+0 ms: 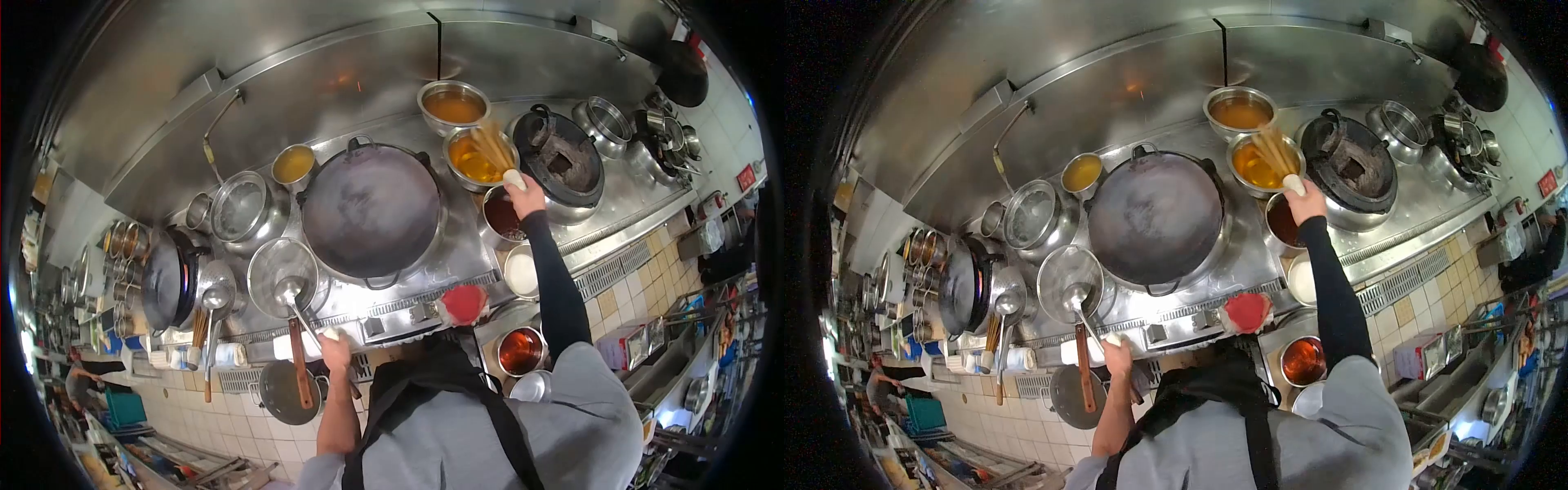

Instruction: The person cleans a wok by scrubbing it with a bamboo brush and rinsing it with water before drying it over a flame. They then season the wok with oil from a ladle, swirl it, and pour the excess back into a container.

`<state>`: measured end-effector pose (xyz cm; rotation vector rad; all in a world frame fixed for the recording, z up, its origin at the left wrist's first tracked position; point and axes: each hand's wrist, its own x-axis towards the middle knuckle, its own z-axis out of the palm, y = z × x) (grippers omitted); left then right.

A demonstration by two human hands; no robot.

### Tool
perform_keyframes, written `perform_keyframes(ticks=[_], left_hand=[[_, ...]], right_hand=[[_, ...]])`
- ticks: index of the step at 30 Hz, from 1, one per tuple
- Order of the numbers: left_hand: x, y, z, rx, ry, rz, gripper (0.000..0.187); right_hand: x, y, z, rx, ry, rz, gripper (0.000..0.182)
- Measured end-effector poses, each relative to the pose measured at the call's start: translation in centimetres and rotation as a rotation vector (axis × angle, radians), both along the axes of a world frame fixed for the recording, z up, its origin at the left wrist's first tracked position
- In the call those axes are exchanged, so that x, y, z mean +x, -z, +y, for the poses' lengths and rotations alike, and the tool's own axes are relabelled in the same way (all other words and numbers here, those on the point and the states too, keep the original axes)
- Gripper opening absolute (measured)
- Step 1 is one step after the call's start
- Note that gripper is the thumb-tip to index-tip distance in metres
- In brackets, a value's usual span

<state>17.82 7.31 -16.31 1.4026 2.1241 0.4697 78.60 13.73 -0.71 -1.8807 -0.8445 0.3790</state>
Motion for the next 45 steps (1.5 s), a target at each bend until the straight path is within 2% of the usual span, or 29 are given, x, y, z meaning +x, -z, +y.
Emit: perform_keyframes(ticks=[1,4,9,12,15,18,21,25,28,45], left_hand=[[0.0,0.1,0.0,-0.008,-0.008,-0.002,0.058],[0.0,0.5,0.0,0.008,-0.018,0.005,0.058],[0.2,1.4,-0.1,0.075,-0.019,0.035,0.056],[0.5,1.2,-0.2,0.075,-0.029,0.039,0.056],[0.4,1.6,-0.2,0.1,-0.029,0.051,0.055],[1.2,0.6,-0.2,0.075,-0.071,0.027,0.054],[1.7,-0.1,-0.3,0.045,-0.079,0.037,0.051],[1.8,-0.3,-0.1,0.047,-0.061,0.049,0.049],[1.6,0.2,-0.1,0.06,-0.07,0.023,0.05],[1.3,0.9,-0.3,0.045,-0.089,0.062,0.052]], right_hand=[[0.7,0.3,1.1,-0.09,0.01,-0.278,0.06],[1.8,0.8,3.2,-0.22,-0.016,-0.521,0.058],[2.5,-0.8,6.2,-0.556,-0.169,-0.475,0.05],[3.6,0.5,7.0,-0.582,-0.227,-0.455,0.051],[4.7,1.8,6.2,-0.481,-0.235,-0.446,0.049],[6.3,8.1,4.1,-0.165,-0.072,-0.133,0.052],[0.9,3.6,0.1,-0.104,-0.021,0.568,0.044],[0.6,5.0,-1.2,0.211,0.045,1.135,0.031],[1.2,5.7,-1.4,0.243,0.056,1.223,0.031],[0.6,5.6,-1.4,0.227,0.025,1.212,0.032]])
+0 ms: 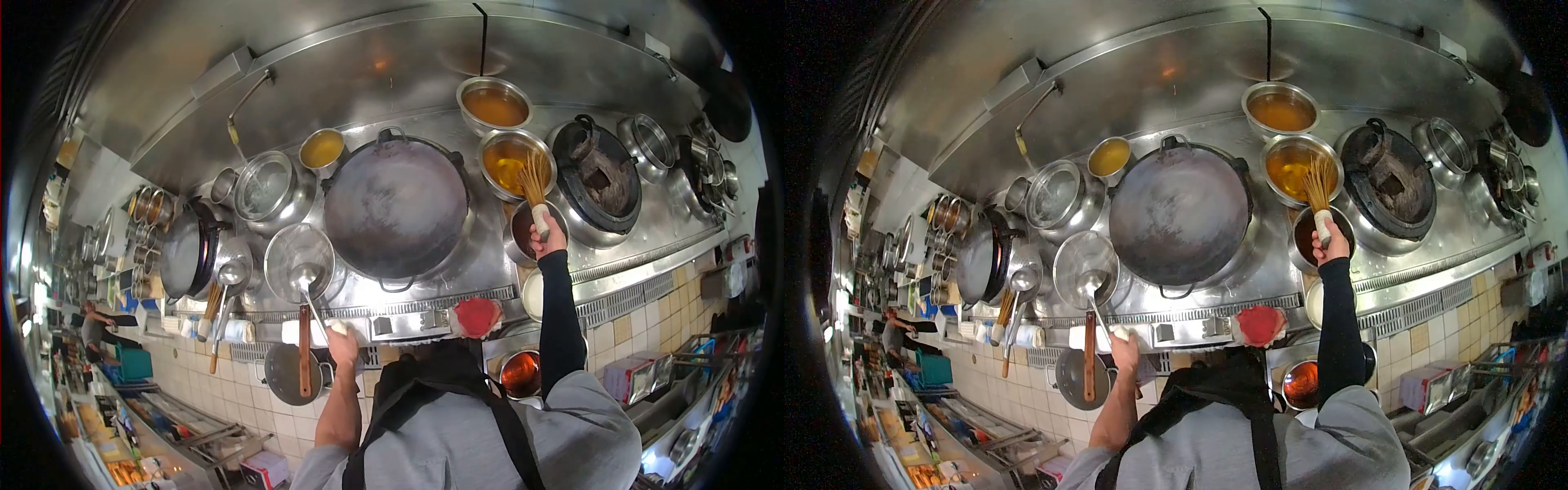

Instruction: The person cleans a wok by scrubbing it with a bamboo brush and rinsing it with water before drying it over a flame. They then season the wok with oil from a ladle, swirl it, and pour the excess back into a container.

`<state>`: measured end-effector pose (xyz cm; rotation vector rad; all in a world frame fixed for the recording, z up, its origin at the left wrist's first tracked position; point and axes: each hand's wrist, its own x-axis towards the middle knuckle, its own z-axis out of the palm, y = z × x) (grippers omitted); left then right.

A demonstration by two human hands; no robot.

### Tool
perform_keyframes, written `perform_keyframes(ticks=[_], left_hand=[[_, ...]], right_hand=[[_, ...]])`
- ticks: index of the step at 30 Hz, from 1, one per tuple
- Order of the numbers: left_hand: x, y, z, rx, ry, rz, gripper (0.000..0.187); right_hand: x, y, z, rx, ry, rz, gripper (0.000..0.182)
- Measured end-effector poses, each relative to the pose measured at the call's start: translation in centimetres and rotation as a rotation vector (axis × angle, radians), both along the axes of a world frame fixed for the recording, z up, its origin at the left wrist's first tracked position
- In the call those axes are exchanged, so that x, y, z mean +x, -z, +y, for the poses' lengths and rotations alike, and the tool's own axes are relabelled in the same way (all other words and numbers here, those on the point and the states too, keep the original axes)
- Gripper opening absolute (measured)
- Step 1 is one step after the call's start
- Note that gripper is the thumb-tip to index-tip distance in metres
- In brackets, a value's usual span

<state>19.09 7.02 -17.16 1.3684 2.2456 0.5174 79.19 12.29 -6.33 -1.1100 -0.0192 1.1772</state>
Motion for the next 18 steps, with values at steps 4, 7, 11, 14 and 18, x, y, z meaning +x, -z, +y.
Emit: perform_keyframes(ticks=[4,7,11,14,18], left_hand=[[0.2,-0.5,0.1,-0.002,-0.007,-0.028,0.052],[0.0,-0.3,0.0,-0.003,0.003,-0.024,0.054],[-0.3,0.5,-0.1,0.058,0.006,-0.019,0.052],[-0.3,0.0,-0.1,0.015,0.029,-0.038,0.056],[-0.2,-0.3,0.0,0.008,0.022,-0.055,0.055]], right_hand=[[-0.5,-0.4,-0.1,-0.007,0.017,-0.022,0.033],[-0.5,-0.4,-0.1,-0.004,0.018,-0.02,0.032],[-0.6,-0.5,-0.2,-0.006,0.022,-0.02,0.033],[-0.6,-0.7,-0.3,0.058,0.026,0.04,0.033],[-1.2,-2.7,-0.4,0.176,0.023,0.092,0.034]])
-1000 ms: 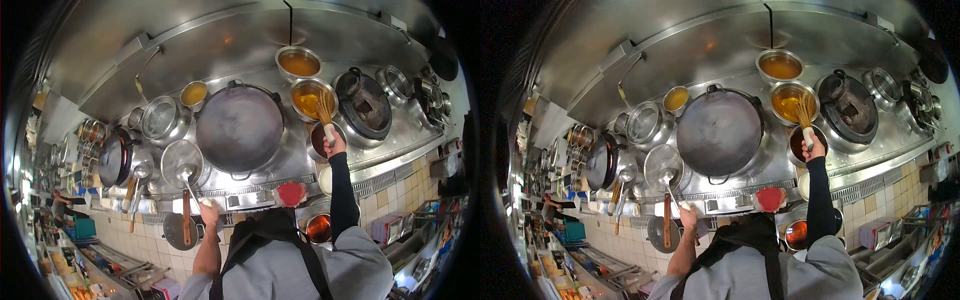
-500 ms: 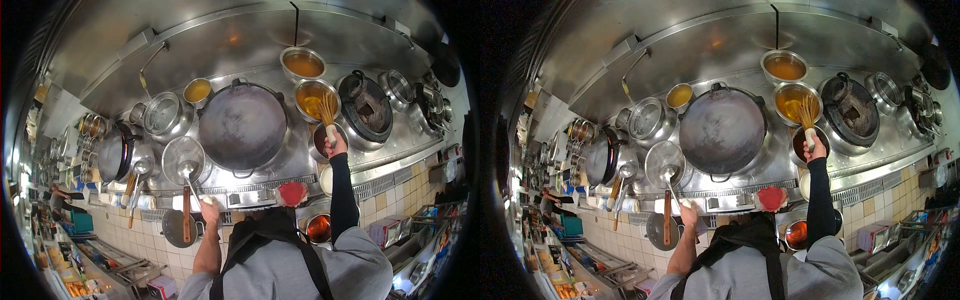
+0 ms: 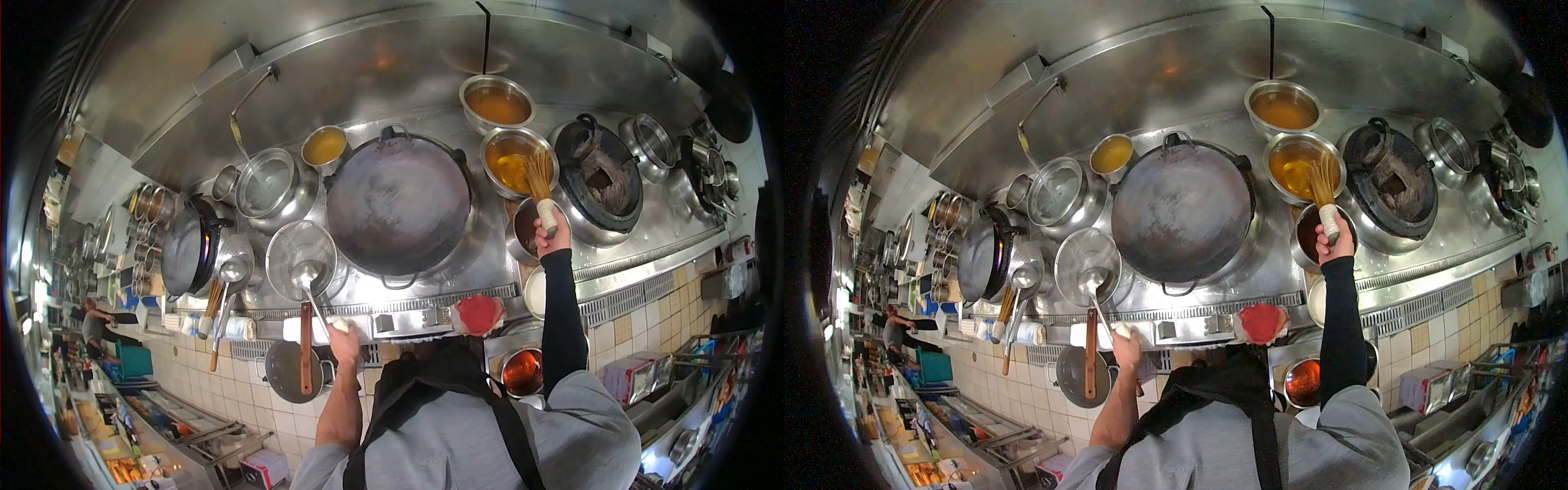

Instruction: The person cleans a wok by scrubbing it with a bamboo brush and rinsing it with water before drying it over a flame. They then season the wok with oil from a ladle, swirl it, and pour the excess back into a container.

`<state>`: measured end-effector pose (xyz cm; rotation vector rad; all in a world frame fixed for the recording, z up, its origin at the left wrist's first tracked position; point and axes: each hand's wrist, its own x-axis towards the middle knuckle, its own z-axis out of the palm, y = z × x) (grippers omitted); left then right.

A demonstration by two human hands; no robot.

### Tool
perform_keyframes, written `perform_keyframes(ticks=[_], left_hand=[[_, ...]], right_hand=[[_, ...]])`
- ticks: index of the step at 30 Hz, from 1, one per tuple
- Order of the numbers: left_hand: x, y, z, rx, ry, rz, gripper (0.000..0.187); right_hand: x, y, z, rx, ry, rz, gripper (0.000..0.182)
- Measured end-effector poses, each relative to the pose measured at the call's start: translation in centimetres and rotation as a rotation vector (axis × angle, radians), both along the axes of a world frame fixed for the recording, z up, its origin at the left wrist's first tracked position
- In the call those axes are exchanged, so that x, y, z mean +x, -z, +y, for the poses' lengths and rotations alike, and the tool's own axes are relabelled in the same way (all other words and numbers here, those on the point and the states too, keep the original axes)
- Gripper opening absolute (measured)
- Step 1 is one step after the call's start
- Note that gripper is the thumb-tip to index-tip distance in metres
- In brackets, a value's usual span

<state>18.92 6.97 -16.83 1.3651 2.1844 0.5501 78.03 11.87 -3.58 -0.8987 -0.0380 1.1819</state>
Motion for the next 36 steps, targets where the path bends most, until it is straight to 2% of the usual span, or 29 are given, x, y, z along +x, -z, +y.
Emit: perform_keyframes(ticks=[3,7,8,14,36], left_hand=[[-0.1,0.5,0.1,0.012,-0.01,-0.002,0.053],[0.0,0.4,0.1,0.008,-0.024,0.031,0.051],[0.1,0.4,0.1,0.011,-0.026,0.032,0.051],[0.3,-0.2,0.1,-0.003,-0.024,0.023,0.051],[0.3,-0.1,0.2,0.008,-0.067,0.017,0.054]], right_hand=[[0.4,-1.0,-0.2,0.106,-0.048,0.108,0.035],[1.7,-1.1,-0.3,0.282,-0.068,0.593,0.047],[2.0,-1.0,-0.4,0.361,-0.122,0.629,0.056],[2.5,-1.3,0.4,0.355,-0.108,0.663,0.062],[1.9,-2.2,1.1,0.316,-0.103,0.608,0.059]])
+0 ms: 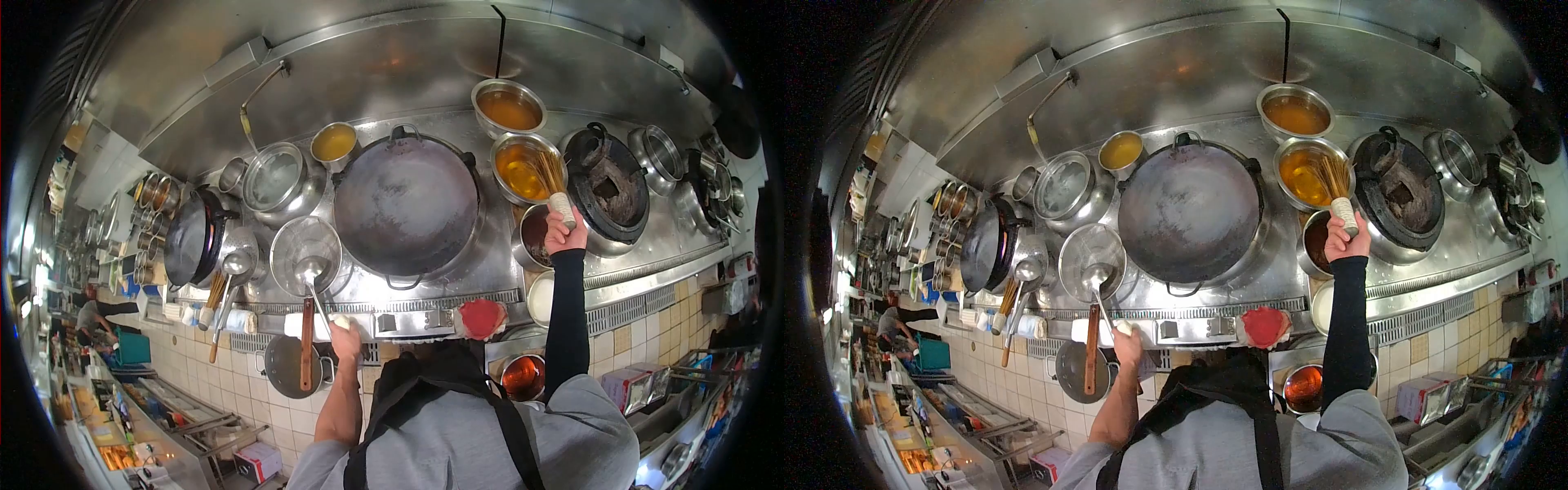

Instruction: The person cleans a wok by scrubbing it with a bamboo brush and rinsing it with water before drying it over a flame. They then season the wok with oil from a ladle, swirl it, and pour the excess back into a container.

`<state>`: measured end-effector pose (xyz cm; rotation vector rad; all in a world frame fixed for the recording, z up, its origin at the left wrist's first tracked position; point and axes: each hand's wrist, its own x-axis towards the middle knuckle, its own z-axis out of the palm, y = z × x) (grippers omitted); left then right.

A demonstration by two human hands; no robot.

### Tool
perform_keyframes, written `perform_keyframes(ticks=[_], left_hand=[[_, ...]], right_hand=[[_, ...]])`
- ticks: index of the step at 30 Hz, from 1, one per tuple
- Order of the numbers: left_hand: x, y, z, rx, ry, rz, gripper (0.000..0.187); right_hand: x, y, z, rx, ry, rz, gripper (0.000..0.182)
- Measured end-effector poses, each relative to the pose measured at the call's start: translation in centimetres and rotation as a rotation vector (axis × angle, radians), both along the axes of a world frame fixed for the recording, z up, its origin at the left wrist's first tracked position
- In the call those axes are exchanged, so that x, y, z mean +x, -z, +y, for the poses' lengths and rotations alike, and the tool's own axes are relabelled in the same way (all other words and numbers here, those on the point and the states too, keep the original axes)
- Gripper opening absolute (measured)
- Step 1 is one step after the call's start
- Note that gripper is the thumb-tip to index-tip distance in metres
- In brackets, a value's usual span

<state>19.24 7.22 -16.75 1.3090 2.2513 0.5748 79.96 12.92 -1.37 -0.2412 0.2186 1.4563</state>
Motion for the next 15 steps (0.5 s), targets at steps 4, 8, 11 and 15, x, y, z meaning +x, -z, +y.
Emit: perform_keyframes(ticks=[4,8,11,15], left_hand=[[0.8,1.8,1.9,0.159,-0.119,-0.34,0.05],[9.5,-5.3,3.0,0.045,-0.217,-1.072,0.046],[14.6,-5.4,5.3,-0.18,-0.328,-1.171,0.065],[19.7,-6.5,7.4,-0.073,-0.418,-0.892,0.039]], right_hand=[[0.0,-0.3,0.0,0.015,-0.017,-0.007,0.059],[0.4,-0.4,-0.4,-0.008,-0.029,-0.018,0.058],[0.4,-0.4,-0.5,0.002,-0.038,-0.026,0.058],[0.1,-0.8,-0.7,-0.006,-0.056,-0.073,0.056]])
